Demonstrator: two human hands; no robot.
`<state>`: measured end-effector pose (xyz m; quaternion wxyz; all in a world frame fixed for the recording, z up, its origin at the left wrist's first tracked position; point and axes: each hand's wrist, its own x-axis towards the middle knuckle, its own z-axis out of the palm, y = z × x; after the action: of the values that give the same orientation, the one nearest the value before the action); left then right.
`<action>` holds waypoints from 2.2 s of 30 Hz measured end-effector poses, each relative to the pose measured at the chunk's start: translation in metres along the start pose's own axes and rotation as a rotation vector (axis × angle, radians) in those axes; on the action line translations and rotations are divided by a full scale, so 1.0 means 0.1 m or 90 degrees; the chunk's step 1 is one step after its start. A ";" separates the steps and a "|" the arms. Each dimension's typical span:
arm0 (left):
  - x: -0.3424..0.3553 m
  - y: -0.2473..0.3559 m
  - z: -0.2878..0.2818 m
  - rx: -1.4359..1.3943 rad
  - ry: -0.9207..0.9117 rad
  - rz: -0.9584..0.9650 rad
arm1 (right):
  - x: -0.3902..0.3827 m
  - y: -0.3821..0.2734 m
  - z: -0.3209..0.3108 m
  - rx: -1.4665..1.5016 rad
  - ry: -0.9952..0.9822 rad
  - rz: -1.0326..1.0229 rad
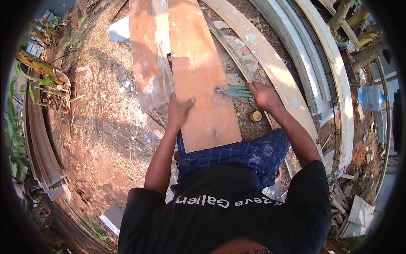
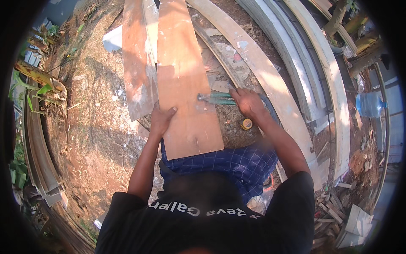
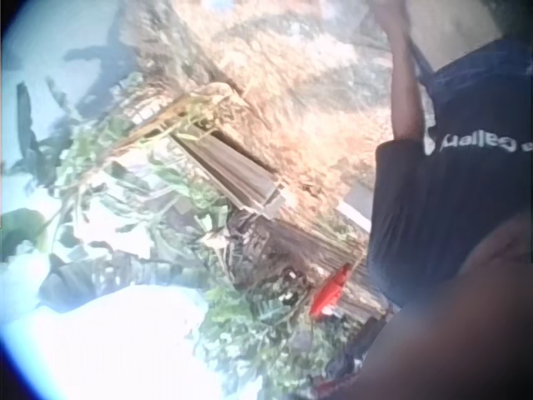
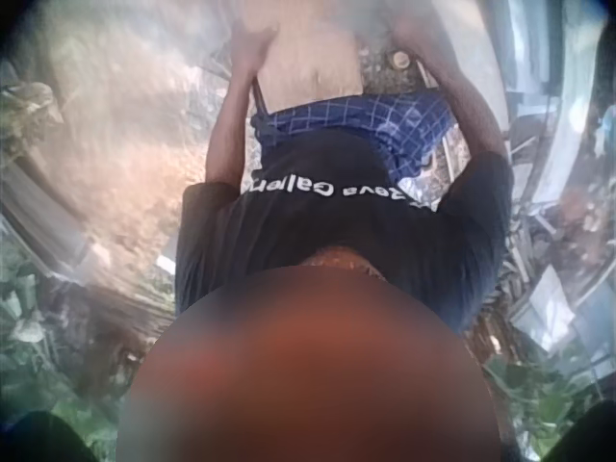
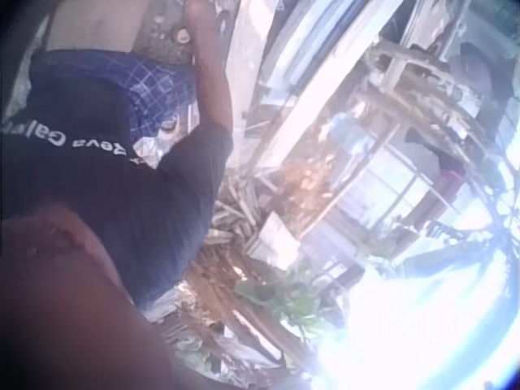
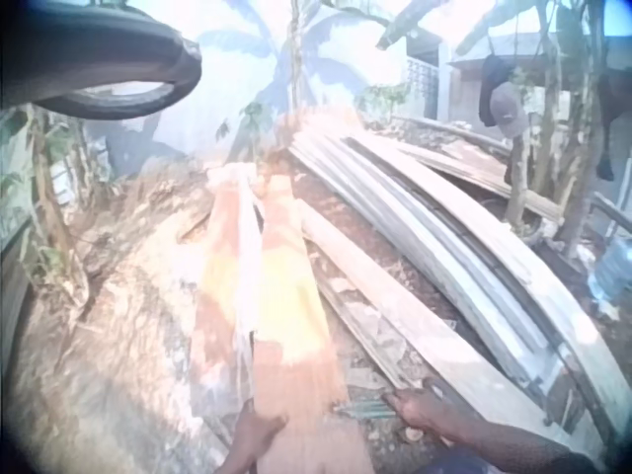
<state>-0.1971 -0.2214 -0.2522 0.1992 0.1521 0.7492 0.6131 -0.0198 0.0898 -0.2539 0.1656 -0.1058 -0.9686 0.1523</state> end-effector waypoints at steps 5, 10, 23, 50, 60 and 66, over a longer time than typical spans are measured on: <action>0.02 -0.09 -0.07 -0.011 0.015 -0.029 | 0.31 -0.02 -0.34 -0.049 -0.006 -0.012; 0.02 0.01 0.00 -0.059 -0.024 -0.017 | 0.38 -0.19 -0.25 0.312 0.255 0.184; -0.60 0.37 0.14 0.577 -0.205 0.291 | -1.28 -0.88 0.22 1.046 -0.076 0.605; -1.34 0.78 -1.03 -0.308 0.324 0.319 | 0.29 -1.95 -0.65 0.649 -0.301 -0.023; -1.36 0.74 -1.09 -0.352 0.349 0.291 | 0.42 -2.17 -0.47 0.703 -0.392 0.025; -1.47 0.56 -0.75 -0.210 0.327 0.281 | 0.28 -2.28 -0.01 0.880 -0.283 0.126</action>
<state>-0.1061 -0.3440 -0.1684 -0.1102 0.1166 0.6152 0.7719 -0.0802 -0.1154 -0.1699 -0.0206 -0.0304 -0.6479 0.7609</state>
